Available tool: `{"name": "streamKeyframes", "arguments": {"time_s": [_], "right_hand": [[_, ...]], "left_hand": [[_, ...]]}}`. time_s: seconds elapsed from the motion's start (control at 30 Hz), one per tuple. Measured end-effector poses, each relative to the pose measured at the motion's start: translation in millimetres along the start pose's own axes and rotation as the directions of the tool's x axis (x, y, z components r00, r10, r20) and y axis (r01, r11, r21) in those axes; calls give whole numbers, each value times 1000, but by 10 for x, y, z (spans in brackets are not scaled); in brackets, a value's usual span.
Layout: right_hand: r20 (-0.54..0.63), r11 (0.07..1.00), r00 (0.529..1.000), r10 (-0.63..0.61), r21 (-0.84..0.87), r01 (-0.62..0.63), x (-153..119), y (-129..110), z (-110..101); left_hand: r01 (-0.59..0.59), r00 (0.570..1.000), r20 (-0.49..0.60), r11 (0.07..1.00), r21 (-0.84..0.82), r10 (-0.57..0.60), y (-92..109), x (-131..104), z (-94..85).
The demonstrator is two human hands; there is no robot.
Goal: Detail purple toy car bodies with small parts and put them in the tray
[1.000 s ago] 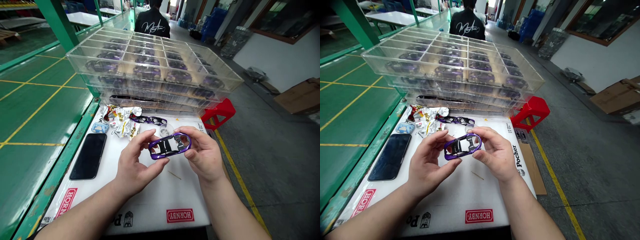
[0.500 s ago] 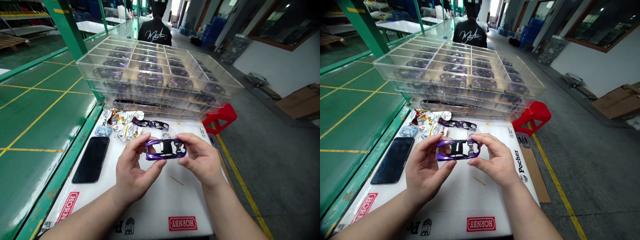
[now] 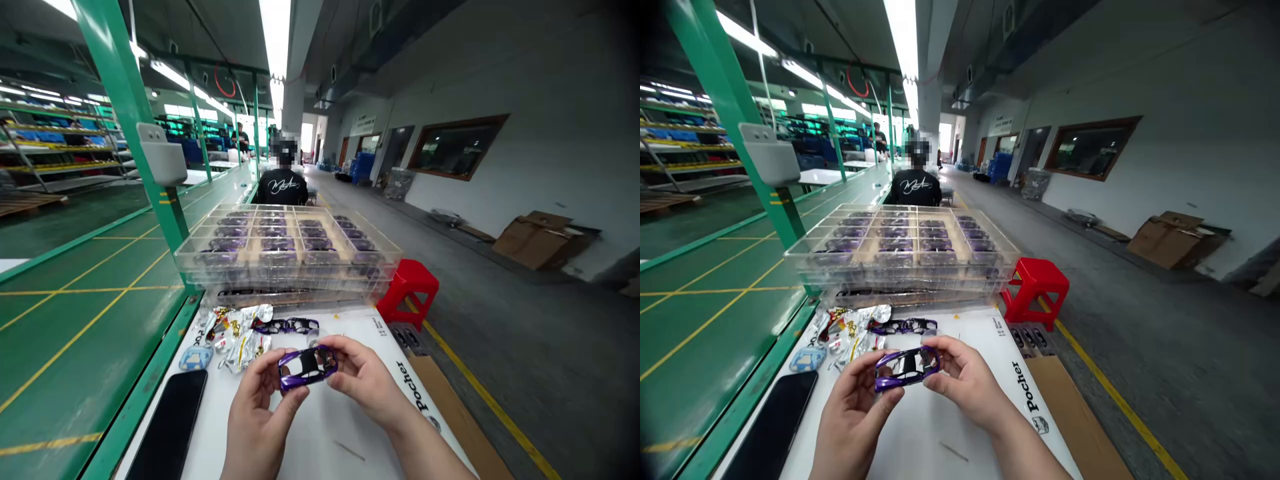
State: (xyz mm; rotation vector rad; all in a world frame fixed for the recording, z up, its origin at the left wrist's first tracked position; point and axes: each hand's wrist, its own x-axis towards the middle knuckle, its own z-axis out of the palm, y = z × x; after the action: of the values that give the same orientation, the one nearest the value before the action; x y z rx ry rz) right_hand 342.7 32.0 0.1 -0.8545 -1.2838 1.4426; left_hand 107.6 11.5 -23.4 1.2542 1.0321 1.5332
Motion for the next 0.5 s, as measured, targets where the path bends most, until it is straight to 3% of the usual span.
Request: {"name": "streamKeyframes", "arguments": {"time_s": [0.13, 0.33, 0.43, 0.5], "right_hand": [[-19, 997, 997, -74, -31, 73, 26, 17, 19], [-60, 994, 992, -110, 17, 111, 95, 113, 31], [-173, 961, 954, -244, -175, 214, 70, -39, 2], [-218, 885, 907, -359, -387, 258, 93, -320, -34]], "left_hand": [[113, 993, 23, 990, -89, -112, -91, 32, 32], [90, 993, -53, 969, -232, -104, -164, 78, 251], [109, 989, -69, 963, -245, -129, -231, 159, 249], [177, 981, -38, 959, -221, -190, -286, 223, 199]]}}
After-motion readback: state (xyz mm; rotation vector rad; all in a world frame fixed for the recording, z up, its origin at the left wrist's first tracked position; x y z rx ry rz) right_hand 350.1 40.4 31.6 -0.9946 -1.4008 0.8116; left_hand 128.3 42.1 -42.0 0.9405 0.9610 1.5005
